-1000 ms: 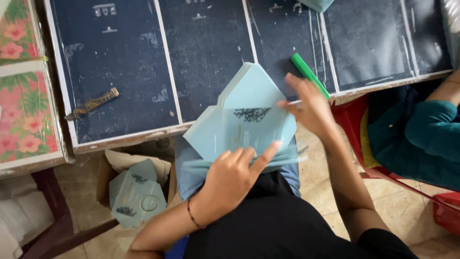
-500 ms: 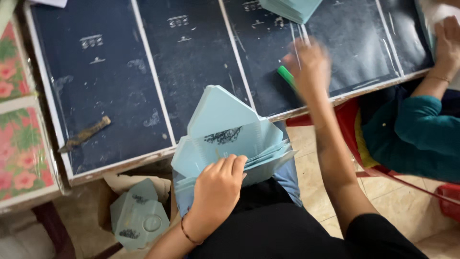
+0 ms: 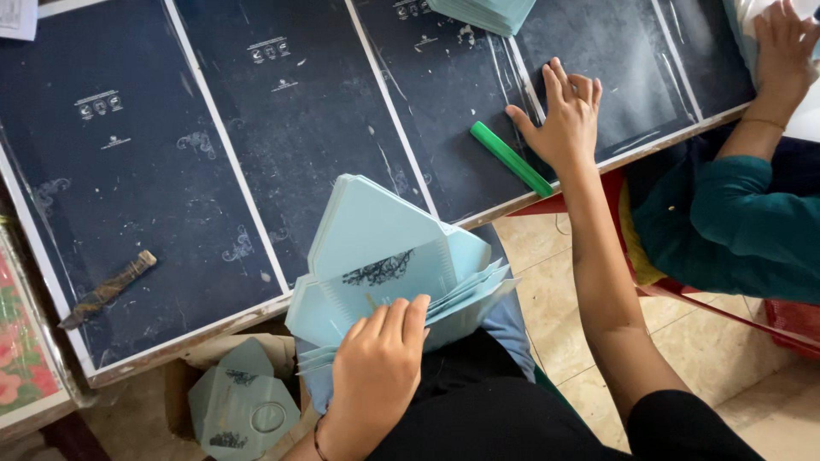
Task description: The person picks up a stack of light blue papers and places them on their lap. They then repeatedly pick up individual papers from the stack and place them back on top, aligning the edges.
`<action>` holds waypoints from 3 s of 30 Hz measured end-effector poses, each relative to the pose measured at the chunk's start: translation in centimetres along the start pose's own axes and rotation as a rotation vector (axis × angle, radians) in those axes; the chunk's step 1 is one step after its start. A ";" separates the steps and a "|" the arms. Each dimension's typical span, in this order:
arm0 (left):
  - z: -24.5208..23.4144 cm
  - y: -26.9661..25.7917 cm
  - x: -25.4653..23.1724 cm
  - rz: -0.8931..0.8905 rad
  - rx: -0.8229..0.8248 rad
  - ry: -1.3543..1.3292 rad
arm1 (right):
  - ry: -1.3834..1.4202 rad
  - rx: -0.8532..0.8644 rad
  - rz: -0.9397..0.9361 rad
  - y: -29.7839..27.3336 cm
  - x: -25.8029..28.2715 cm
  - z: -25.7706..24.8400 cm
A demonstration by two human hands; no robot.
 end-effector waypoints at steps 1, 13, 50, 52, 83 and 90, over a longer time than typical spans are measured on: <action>0.0 0.1 0.0 0.000 0.002 -0.002 | -0.001 0.003 0.000 0.0 0.1 0.0; -0.6 0.1 0.5 -0.026 -0.032 0.072 | -0.009 0.057 0.056 -1.3 1.4 -2.1; -2.9 -2.3 -2.0 0.109 -0.149 -0.128 | 0.446 0.263 -0.753 -9.3 20.5 -11.2; -3.6 -2.1 -2.3 0.131 -0.158 -0.164 | 0.442 0.161 -0.746 -10.1 20.3 -11.8; -3.8 -2.6 -3.5 0.125 -0.208 -0.145 | 0.884 0.345 -0.836 -10.6 19.7 -16.5; -2.6 -3.5 -4.0 0.149 -0.187 -0.062 | 0.436 0.031 -0.761 -11.7 18.6 -10.5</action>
Point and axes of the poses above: each hand's wrist, its own y-axis towards the middle knuckle, its own z-axis out of the palm, x = y × z, the point moved 4 cm from there along y, towards the middle knuckle, and after that the axes turned 6 degrees about x, right-handed, at the moved point
